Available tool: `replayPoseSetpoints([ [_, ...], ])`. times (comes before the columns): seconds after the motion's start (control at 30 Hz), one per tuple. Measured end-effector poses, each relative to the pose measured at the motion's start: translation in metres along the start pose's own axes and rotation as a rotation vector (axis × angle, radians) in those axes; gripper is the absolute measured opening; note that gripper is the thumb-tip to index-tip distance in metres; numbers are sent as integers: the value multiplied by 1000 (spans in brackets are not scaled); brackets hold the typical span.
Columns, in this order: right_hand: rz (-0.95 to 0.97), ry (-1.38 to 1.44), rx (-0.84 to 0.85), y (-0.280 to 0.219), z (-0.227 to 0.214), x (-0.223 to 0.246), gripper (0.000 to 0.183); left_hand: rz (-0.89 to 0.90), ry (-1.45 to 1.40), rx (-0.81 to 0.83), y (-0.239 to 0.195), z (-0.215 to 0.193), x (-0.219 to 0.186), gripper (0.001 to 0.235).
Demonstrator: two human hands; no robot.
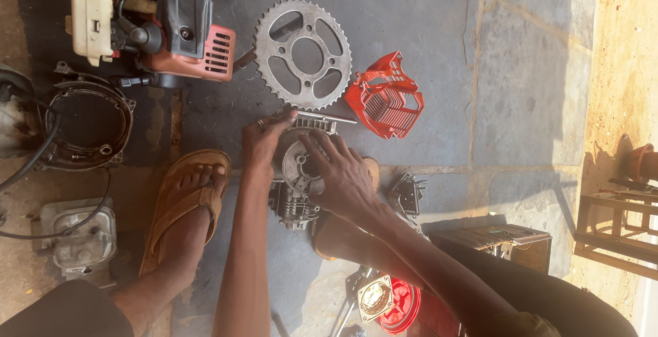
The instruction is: The person disassembles and reassembles components of a small combustion engine, including placing a fan housing onto the engine block and securing it using a T-handle wrench.
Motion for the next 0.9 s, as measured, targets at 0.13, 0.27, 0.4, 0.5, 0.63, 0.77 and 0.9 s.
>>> replayPoseSetpoints([
  [0.13, -34, 0, -38, -3, -2, -2, 118, -27, 35, -15, 0, 0, 1, 38],
  [0.27, -18, 8, -26, -3, -4, -2, 119, 20, 58, -28, 5, -1, 5, 39],
  [0.4, -33, 15, -44, -4, -7, -2, 117, 48, 27, -25, 6, -1, 9, 37],
  [0.5, 17, 18, 31, -5, -3, -5, 117, 30, 40, -30, 3, -1, 6, 35],
  [0.63, -15, 21, -2, -6, 1, -6, 113, 36, -18, -8, -5, 2, -1, 31],
  [0.77, -13, -5, -9, -5, 4, -7, 114, 53, -5, -14, -4, 1, -1, 32],
  [0.9, 38, 13, 58, -3, 5, -9, 115, 29, 41, -29, -2, 2, 2, 32],
])
Point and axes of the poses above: each hand's wrist, its own y-axis towards the middle knuckle, its own z-axis out of the palm, x = y × z, the point moved 5 cm from there along y, towards the middle knuckle, and after that the axes turned 1 degree about -y, right-handed, at the moved point
